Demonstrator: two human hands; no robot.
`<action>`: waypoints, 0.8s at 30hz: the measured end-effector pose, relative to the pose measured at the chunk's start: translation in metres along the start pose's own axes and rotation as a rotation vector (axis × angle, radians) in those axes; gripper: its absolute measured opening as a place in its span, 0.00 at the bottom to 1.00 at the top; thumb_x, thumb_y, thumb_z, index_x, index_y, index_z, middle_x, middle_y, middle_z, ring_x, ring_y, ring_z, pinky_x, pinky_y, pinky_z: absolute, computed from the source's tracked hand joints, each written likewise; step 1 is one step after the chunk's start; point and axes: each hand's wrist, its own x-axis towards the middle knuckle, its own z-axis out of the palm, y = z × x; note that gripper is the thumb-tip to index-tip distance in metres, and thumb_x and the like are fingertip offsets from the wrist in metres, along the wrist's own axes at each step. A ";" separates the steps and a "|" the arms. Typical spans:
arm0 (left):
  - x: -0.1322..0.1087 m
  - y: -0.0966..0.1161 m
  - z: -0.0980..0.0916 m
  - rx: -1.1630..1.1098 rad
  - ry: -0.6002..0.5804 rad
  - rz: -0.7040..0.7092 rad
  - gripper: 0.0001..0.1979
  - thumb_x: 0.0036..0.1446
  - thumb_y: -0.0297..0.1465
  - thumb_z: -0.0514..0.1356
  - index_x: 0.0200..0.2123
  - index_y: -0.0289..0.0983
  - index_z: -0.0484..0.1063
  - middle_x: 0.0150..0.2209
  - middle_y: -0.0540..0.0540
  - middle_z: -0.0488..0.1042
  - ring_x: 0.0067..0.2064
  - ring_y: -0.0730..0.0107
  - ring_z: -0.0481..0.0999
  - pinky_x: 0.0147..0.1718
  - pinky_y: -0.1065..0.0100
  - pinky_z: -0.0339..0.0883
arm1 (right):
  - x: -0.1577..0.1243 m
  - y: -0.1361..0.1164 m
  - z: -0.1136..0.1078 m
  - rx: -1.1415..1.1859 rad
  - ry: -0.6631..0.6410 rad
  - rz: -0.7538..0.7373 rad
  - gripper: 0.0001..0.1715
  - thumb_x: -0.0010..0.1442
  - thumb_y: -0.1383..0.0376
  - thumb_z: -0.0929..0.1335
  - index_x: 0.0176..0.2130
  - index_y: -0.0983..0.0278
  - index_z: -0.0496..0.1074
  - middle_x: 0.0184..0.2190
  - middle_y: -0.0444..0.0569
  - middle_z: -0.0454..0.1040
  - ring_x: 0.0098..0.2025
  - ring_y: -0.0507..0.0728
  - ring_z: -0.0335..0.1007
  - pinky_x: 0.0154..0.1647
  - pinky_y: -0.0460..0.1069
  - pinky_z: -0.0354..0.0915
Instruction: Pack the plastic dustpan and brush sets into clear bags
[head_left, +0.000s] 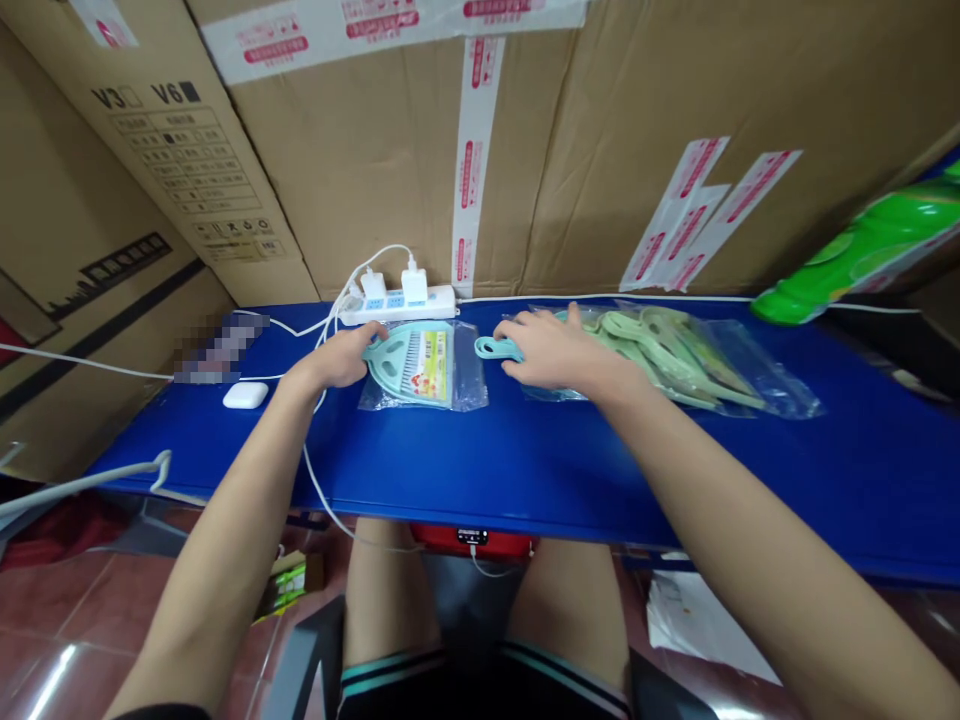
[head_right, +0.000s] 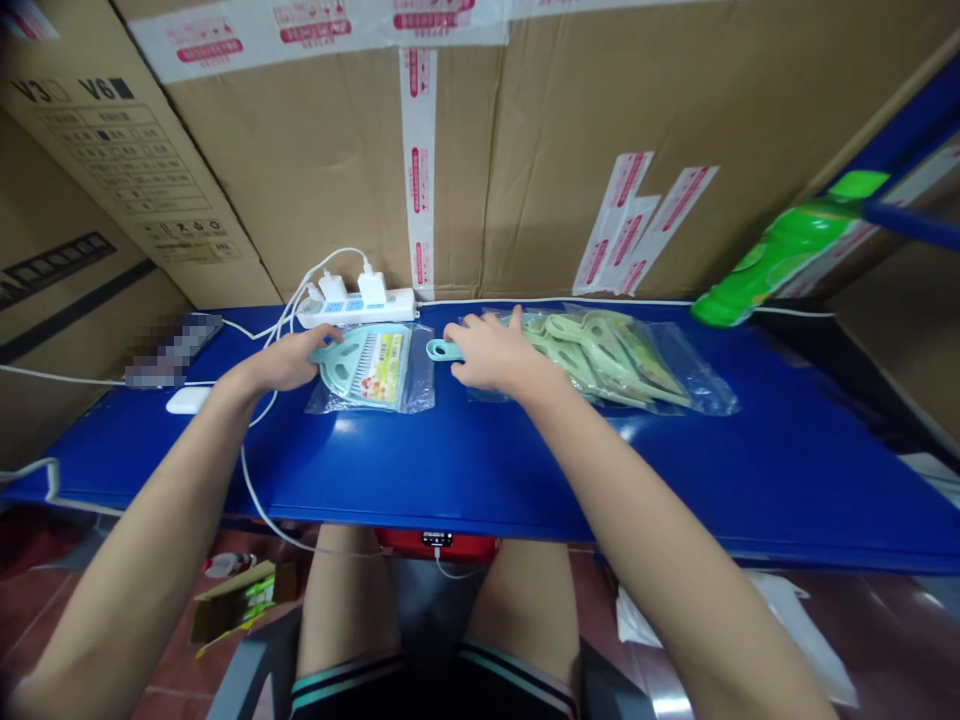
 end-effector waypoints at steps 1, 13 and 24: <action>0.000 -0.001 -0.002 0.000 -0.002 -0.009 0.35 0.47 0.17 0.58 0.59 0.41 0.74 0.55 0.41 0.82 0.52 0.59 0.83 0.55 0.63 0.76 | 0.004 -0.001 -0.003 0.056 0.039 -0.017 0.25 0.65 0.62 0.66 0.60 0.58 0.77 0.59 0.59 0.77 0.65 0.73 0.71 0.71 0.80 0.58; 0.002 -0.010 0.002 -0.293 0.364 0.118 0.33 0.49 0.21 0.62 0.60 0.39 0.70 0.54 0.43 0.80 0.53 0.65 0.79 0.54 0.66 0.73 | 0.008 -0.044 0.017 0.742 0.364 0.005 0.13 0.67 0.63 0.66 0.34 0.67 0.77 0.29 0.48 0.76 0.32 0.51 0.67 0.44 0.49 0.64; 0.000 0.008 0.030 -0.498 0.610 0.233 0.33 0.45 0.27 0.74 0.57 0.44 0.74 0.46 0.49 0.81 0.47 0.65 0.75 0.54 0.63 0.69 | 0.004 -0.034 0.016 1.451 0.125 0.133 0.06 0.63 0.68 0.70 0.35 0.64 0.68 0.32 0.50 0.73 0.30 0.49 0.68 0.22 0.43 0.53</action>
